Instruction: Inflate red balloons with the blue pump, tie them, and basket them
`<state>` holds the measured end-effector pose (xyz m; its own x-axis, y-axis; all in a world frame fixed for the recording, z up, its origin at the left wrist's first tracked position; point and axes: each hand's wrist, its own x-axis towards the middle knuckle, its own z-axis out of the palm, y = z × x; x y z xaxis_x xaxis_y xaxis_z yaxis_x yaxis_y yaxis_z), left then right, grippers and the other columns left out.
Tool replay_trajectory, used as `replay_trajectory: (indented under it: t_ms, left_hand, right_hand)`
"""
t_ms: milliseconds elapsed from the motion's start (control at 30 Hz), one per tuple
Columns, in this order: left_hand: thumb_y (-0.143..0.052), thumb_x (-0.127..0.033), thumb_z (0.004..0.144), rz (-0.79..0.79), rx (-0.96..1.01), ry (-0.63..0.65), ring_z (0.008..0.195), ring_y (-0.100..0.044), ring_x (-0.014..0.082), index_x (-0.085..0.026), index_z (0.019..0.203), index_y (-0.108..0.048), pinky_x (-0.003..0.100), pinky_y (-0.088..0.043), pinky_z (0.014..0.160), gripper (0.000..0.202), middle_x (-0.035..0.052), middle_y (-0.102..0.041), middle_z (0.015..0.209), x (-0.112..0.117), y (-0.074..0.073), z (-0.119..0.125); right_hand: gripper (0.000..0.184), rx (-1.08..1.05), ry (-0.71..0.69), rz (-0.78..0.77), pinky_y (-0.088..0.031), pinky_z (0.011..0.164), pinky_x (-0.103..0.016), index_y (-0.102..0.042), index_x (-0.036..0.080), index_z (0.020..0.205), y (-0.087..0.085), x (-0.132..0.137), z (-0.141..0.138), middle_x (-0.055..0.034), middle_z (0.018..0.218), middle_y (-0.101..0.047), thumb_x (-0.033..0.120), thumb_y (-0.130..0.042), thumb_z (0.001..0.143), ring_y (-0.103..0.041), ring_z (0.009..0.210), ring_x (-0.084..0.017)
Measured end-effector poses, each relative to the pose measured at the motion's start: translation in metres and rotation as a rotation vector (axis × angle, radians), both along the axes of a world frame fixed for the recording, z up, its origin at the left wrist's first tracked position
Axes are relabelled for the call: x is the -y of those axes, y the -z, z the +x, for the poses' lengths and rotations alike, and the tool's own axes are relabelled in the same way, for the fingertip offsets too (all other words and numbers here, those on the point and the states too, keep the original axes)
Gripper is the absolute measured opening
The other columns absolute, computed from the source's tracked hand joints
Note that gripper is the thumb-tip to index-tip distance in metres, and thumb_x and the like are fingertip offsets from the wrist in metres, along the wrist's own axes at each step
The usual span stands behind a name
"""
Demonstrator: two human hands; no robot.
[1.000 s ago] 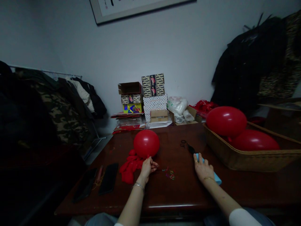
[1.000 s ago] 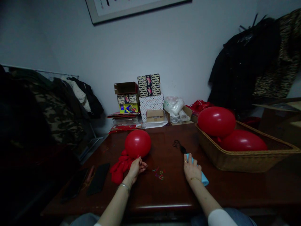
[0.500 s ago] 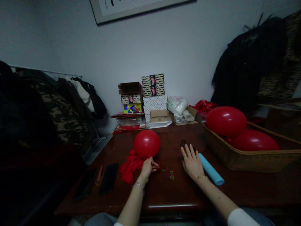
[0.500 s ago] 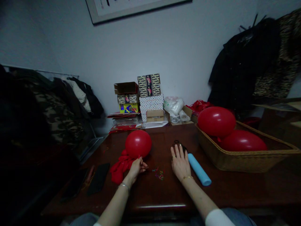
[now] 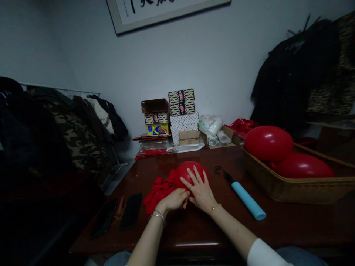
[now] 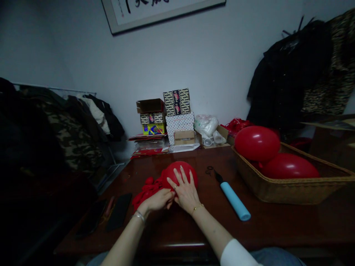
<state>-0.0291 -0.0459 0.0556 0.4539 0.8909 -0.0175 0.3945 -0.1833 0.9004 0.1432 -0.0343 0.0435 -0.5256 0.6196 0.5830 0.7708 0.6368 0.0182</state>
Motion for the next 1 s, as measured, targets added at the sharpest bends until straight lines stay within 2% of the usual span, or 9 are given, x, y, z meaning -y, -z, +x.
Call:
replay_trajectory:
  t_ms: [67, 167, 267, 367, 467, 567, 767, 867, 1000]
  left_hand:
    - [-0.054, -0.038, 0.082, 0.032, -0.034, -0.006, 0.045, -0.048, 0.0169, -0.021, 0.051, -0.059, 0.027, -0.039, 0.055, 0.035, 0.0030, -0.057, 0.048, 0.002, -0.010, -0.005]
    - [-0.070, -0.033, 0.071, 0.167, -0.035, -0.191, 0.050, -0.053, 0.0197, -0.023, 0.053, -0.060, 0.029, -0.043, 0.066, 0.022, 0.0012, -0.054, 0.047, 0.001, -0.021, -0.012]
    - [-0.078, -0.027, 0.061, 0.303, -0.001, -0.401, 0.069, -0.062, 0.0267, -0.025, 0.055, -0.058, 0.033, -0.044, 0.079, 0.021, 0.0009, -0.050, 0.048, 0.000, -0.029, -0.018]
    - [-0.079, -0.025, 0.060, 0.398, 0.014, -0.468, 0.092, -0.063, 0.0313, -0.024, 0.058, -0.058, 0.038, -0.043, 0.087, 0.021, 0.0043, -0.058, 0.056, 0.004, -0.037, -0.022]
    - [-0.068, -0.022, 0.074, 0.607, -0.166, -0.334, 0.109, -0.057, 0.0274, -0.023, 0.082, -0.067, 0.039, -0.041, 0.096, 0.008, 0.0088, -0.070, 0.092, 0.011, -0.046, -0.025]
    - [-0.049, -0.018, 0.087, 0.939, -0.495, -0.087, 0.122, -0.049, 0.0217, -0.022, 0.112, -0.061, 0.040, -0.038, 0.102, 0.028, 0.0074, -0.061, 0.123, 0.016, -0.052, -0.028]
    - [-0.039, -0.018, 0.093, 1.357, -0.690, 0.106, 0.122, -0.048, 0.0171, -0.017, 0.123, -0.052, 0.036, -0.043, 0.100, 0.033, 0.0086, -0.059, 0.124, 0.016, -0.042, -0.034]
    - [-0.040, -0.016, 0.092, 1.376, -0.660, -0.019, 0.110, -0.059, 0.0166, -0.014, 0.120, -0.054, 0.030, -0.050, 0.092, 0.031, 0.0098, -0.065, 0.115, 0.018, -0.033, -0.038]
    - [-0.045, -0.014, 0.090, 1.372, -0.679, -0.280, 0.100, -0.064, 0.0203, -0.013, 0.116, -0.058, 0.031, -0.054, 0.086, 0.029, 0.0112, -0.067, 0.110, 0.018, -0.022, -0.040]
  right_hand:
    - [0.075, -0.020, 0.015, -0.003, -0.005, 0.106, -0.060, -0.028, 0.035, 0.139, 0.000, 0.001, -0.001, -0.0080, 0.154, -0.005, 0.041, -0.063, 0.074, -0.002, 0.139, -0.034]
    - [0.066, -0.053, 0.037, -0.004, -0.006, 0.107, -0.059, -0.031, 0.034, 0.138, 0.000, 0.005, -0.004, -0.0075, 0.153, -0.009, 0.040, -0.059, 0.078, -0.003, 0.139, -0.032]
    - [0.063, -0.078, 0.056, -0.021, -0.005, 0.107, -0.058, -0.034, 0.033, 0.137, -0.002, 0.010, -0.008, -0.0062, 0.153, -0.013, 0.040, -0.057, 0.079, -0.002, 0.139, -0.031]
    - [0.065, -0.122, 0.069, -0.080, -0.005, 0.108, -0.057, -0.031, 0.031, 0.138, -0.005, 0.012, -0.014, -0.0056, 0.152, -0.019, 0.033, -0.056, 0.078, -0.003, 0.140, -0.029]
    - [0.077, -0.152, 0.035, -0.204, -0.003, 0.109, -0.054, -0.019, 0.026, 0.143, -0.011, 0.011, -0.017, -0.0057, 0.151, -0.020, 0.029, -0.056, 0.076, -0.002, 0.140, -0.026]
    - [0.093, -0.180, -0.019, -0.351, 0.001, 0.111, -0.051, 0.002, 0.022, 0.145, -0.020, 0.010, -0.019, -0.0052, 0.153, -0.015, 0.028, -0.058, 0.073, 0.005, 0.140, -0.021]
    - [0.116, -0.317, -0.156, -0.579, -0.001, 0.110, -0.053, 0.025, 0.025, 0.138, -0.032, 0.012, -0.018, -0.0102, 0.153, -0.005, 0.030, -0.066, 0.067, 0.002, 0.140, -0.020]
    - [0.110, -0.427, -0.161, -0.562, -0.008, 0.110, -0.055, 0.013, 0.026, 0.142, -0.026, 0.012, -0.017, -0.0114, 0.153, -0.011, 0.031, -0.067, 0.067, -0.003, 0.140, -0.022]
    - [0.069, -0.585, -0.063, -0.365, -0.022, 0.110, -0.047, -0.027, 0.018, 0.140, -0.009, 0.016, -0.025, -0.0134, 0.148, -0.026, 0.022, -0.056, 0.077, -0.016, 0.139, -0.021]
